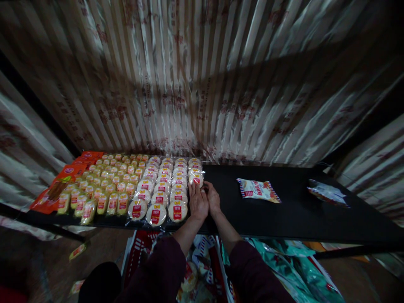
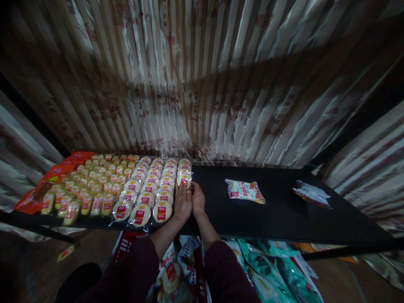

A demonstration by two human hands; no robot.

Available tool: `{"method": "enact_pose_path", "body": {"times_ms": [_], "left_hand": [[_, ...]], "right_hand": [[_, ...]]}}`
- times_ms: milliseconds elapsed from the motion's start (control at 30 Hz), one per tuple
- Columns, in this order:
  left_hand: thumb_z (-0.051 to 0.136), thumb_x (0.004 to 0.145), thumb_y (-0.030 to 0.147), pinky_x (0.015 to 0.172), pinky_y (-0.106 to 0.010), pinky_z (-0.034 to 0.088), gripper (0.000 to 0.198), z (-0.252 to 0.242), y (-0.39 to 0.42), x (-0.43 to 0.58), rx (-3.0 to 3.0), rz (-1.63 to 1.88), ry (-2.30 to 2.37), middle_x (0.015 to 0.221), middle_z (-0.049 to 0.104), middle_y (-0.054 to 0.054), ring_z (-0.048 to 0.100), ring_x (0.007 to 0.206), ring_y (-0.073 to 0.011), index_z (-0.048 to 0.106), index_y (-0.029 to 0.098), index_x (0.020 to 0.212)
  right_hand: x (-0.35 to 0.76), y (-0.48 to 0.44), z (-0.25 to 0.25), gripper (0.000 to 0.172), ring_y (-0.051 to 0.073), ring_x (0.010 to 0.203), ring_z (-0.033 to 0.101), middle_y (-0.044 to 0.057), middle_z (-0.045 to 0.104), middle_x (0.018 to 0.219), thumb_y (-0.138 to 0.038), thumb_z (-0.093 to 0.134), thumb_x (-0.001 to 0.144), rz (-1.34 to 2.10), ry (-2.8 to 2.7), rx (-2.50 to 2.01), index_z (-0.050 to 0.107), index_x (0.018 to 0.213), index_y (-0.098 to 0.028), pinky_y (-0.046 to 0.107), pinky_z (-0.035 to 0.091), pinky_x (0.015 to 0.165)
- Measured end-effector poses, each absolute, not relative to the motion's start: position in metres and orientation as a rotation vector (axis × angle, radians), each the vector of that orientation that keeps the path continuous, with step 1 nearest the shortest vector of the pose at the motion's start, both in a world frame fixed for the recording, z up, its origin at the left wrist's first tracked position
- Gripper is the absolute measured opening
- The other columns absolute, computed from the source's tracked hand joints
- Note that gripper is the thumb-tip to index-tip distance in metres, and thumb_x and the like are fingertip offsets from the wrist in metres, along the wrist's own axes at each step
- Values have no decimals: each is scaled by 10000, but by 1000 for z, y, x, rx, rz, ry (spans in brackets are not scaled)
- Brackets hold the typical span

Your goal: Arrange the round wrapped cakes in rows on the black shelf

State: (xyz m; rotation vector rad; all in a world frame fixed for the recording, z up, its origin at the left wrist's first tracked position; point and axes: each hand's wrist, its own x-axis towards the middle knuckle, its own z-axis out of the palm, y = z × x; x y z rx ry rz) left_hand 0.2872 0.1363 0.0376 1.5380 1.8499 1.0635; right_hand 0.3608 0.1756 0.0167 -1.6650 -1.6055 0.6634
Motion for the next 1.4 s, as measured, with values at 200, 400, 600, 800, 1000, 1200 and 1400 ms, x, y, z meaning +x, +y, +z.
{"method": "enact_pose_path", "body": {"times_ms": [200,400,600,800,1000,1200,1400], "left_hand": [[287,897,237,1178,-397,132,518,39,132,287,1533,1046,1857,1470,335,-167,135,1418,-240,442,8,1336],[279,886,199,1178,-417,143,499,39,124,287,1566,1031,1831,1448,378,-164,173,1413,-227,473,17,1308],[307,884,217,1171,-430,175,472,43,111,288,1519,1077,1843,1436,400,-160,205,1407,-239,525,40,1263],[285,891,201,1154,-406,230,445,48,88,288,1537,1044,1827,1327,537,-144,373,1333,-211,573,76,1206],[302,889,180,1113,-366,304,409,50,51,282,1536,1085,1810,1224,618,-123,512,1212,-190,595,113,1167],[316,889,194,1047,-366,383,382,42,6,275,1483,1161,1837,1168,637,-124,550,1143,-203,611,130,1124],[330,891,209,1027,-347,394,377,33,-29,265,1464,1199,1787,1163,639,-113,565,1110,-193,605,139,1140]], "right_hand": [[361,172,7,371,185,890,641,54,674,981,-206,469,723,658,-1562,-1550,590,1073,-195,330,500,834],[364,163,7,350,204,945,631,83,673,1039,-205,459,715,677,-1588,-1517,620,1023,-167,353,483,891],[363,150,12,334,203,967,625,84,673,1045,-189,462,719,631,-1629,-1508,650,995,-182,350,479,901],[362,125,16,305,192,884,635,67,687,956,-183,443,724,641,-1674,-1485,679,915,-190,332,488,862],[359,91,17,297,189,876,634,51,692,949,-174,451,725,663,-1702,-1511,681,910,-211,328,484,853],[352,48,13,304,192,857,628,67,692,942,-188,439,728,660,-1740,-1434,674,921,-190,334,485,845],[345,11,7,341,200,875,624,84,687,976,-194,427,745,652,-1774,-1452,665,988,-176,336,487,837]]}}
